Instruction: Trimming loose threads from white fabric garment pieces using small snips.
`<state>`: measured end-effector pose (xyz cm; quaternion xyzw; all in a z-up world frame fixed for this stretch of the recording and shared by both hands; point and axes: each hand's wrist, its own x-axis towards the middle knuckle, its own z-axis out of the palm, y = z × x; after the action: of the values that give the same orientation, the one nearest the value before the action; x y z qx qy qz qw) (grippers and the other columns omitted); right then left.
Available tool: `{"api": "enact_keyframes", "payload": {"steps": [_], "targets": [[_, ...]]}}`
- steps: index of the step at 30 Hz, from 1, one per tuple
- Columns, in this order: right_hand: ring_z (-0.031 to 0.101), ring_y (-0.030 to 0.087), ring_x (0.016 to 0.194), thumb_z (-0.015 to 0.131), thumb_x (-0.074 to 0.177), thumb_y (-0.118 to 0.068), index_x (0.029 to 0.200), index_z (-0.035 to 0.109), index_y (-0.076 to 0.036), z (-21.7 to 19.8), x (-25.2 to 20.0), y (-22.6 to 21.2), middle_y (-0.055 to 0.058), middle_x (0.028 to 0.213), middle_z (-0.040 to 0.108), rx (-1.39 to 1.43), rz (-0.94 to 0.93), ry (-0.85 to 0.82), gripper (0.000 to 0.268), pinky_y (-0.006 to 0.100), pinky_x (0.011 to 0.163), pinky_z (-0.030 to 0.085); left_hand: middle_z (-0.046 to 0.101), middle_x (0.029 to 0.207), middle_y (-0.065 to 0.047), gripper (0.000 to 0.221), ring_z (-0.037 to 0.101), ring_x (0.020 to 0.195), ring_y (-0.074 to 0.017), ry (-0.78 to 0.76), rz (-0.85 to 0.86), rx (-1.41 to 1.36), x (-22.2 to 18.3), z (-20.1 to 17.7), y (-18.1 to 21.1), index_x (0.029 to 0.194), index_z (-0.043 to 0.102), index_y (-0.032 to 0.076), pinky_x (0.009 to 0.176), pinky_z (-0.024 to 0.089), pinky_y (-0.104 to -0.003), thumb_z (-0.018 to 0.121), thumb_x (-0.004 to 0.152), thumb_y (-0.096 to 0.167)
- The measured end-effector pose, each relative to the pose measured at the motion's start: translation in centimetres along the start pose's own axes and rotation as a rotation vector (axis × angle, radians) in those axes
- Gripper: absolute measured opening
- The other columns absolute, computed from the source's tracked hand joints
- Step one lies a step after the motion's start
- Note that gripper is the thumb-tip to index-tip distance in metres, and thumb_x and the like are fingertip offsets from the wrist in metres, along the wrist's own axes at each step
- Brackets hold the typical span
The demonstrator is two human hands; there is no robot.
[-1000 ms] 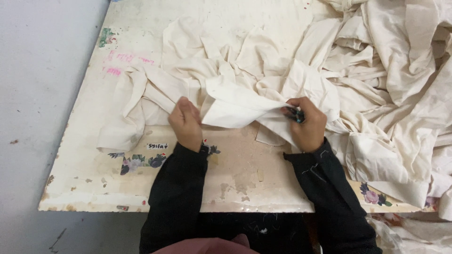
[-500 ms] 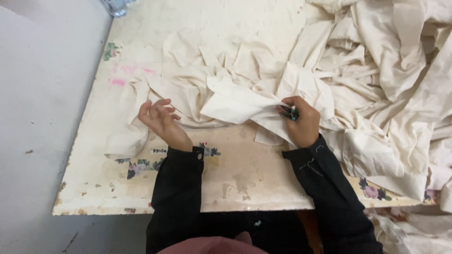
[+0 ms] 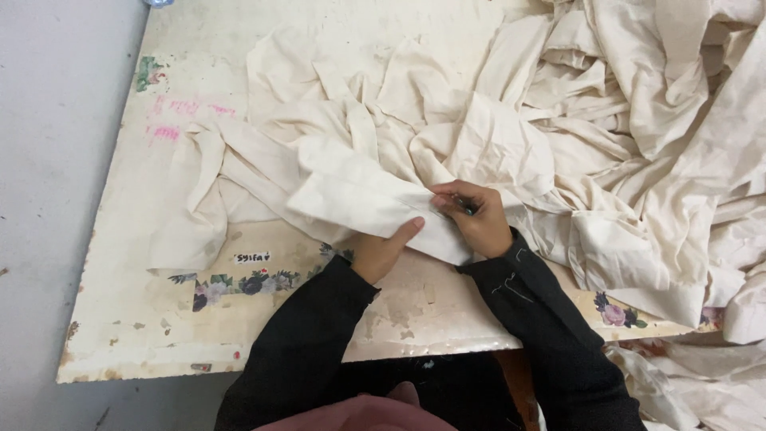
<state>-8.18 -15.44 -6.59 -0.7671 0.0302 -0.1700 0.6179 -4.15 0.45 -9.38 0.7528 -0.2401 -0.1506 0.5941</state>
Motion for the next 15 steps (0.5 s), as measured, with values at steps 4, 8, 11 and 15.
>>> {"api": "enact_keyframes", "payload": {"steps": [4, 8, 11, 15], "targets": [[0.053, 0.01, 0.064, 0.062, 0.079, -0.007, 0.1, 0.062, -0.009, -0.2, -0.2, -1.2, 0.006, 0.083, 0.059, 0.007, -0.09, 0.029, 0.021, 0.025, 0.063, 0.047, 0.053, 0.108, -0.014, 0.063, 0.053, 0.101, -0.0256, 0.13, -0.107, -0.092, -0.6, 0.2, -1.0, 0.118, 0.039, -0.001, 0.086, 0.044, -0.04, 0.062, 0.077, 0.041], [0.055, 0.011, 0.069, 0.068, 0.071, -0.002, 0.092, 0.063, -0.004, -0.2, 0.2, -1.5, 0.007, 0.074, 0.059, 0.04, -0.106, -0.076, 0.021, 0.023, 0.067, 0.045, 0.049, 0.113, -0.018, 0.056, 0.047, 0.108, -0.027, 0.175, 0.008, -0.2, -0.3, -0.4, -1.5, 0.119, 0.037, -0.005, 0.091, 0.04, -0.04, 0.059, 0.081, 0.029], [0.057, 0.014, 0.071, 0.073, 0.064, -0.002, 0.092, 0.064, -0.003, 0.1, 0.3, -1.3, 0.009, 0.075, 0.059, -0.016, -0.155, -0.12, 0.029, 0.028, 0.068, 0.046, 0.045, 0.119, -0.018, 0.059, 0.04, 0.114, -0.0259, 0.175, 0.012, -0.279, -0.2, -0.5, -0.9, 0.122, 0.034, -0.006, 0.096, 0.034, -0.041, 0.061, 0.08, 0.026], [0.057, 0.013, 0.068, 0.077, 0.061, -0.006, 0.09, 0.063, -0.005, 0.4, 0.1, -0.1, 0.007, 0.073, 0.06, -0.135, -0.162, -0.076, 0.031, 0.026, 0.067, 0.046, 0.043, 0.122, -0.017, 0.06, 0.039, 0.115, -0.0248, 0.098, -0.036, -0.363, -0.3, -0.8, 0.0, 0.126, 0.031, -0.003, 0.099, 0.031, -0.042, 0.058, 0.082, 0.028]]}}
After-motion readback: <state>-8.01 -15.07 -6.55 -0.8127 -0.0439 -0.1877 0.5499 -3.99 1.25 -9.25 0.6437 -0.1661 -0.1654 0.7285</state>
